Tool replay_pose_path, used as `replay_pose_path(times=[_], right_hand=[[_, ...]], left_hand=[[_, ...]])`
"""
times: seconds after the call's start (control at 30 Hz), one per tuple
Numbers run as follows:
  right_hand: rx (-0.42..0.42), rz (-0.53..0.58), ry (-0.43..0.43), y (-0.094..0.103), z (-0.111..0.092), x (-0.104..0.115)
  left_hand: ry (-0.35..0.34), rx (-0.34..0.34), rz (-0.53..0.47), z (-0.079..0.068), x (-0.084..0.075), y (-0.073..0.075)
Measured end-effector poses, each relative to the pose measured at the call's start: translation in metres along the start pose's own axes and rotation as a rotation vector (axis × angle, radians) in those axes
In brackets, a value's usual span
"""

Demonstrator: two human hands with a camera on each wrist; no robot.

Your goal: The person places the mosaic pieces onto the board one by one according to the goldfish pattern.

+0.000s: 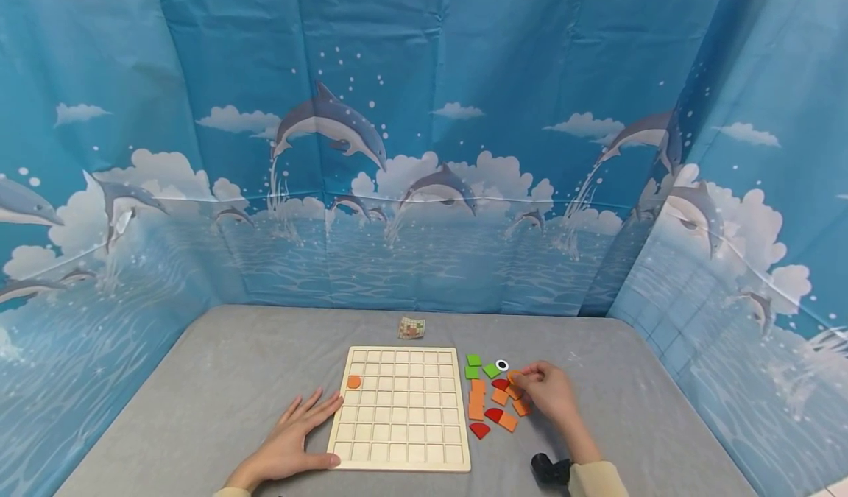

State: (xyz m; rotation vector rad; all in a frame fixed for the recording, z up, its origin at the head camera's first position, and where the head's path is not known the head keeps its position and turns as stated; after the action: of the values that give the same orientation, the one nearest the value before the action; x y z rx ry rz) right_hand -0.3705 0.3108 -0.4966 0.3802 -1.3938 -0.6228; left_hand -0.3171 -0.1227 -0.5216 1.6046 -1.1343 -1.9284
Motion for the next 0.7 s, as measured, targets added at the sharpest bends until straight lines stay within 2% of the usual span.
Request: replay_pose_path(times=[0.57,0.7], right_hand=[[0.065,0.049,0.029,-0.032,-0.009,0.041],[0.066,0.077,0.069,-0.041,-0.01,0.052]], left_hand=[[0.012,0.014,-0.006,0.0,0.0,0.0],[0.018,0.02,-0.01,0.0,0.0,0.0]])
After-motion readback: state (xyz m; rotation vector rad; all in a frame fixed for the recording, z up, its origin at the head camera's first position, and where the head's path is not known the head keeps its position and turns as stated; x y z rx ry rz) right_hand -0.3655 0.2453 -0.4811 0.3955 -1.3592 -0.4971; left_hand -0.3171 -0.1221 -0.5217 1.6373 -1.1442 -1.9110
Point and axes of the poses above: each hand's wrist, its own z-axis towards the middle knuckle, its own y-axis out of the back of the hand, x = y × z, the point moved 9 cm from there along z, towards the middle knuckle, and after that the axes turned 12 degrees about y, right-handed, at the moved point
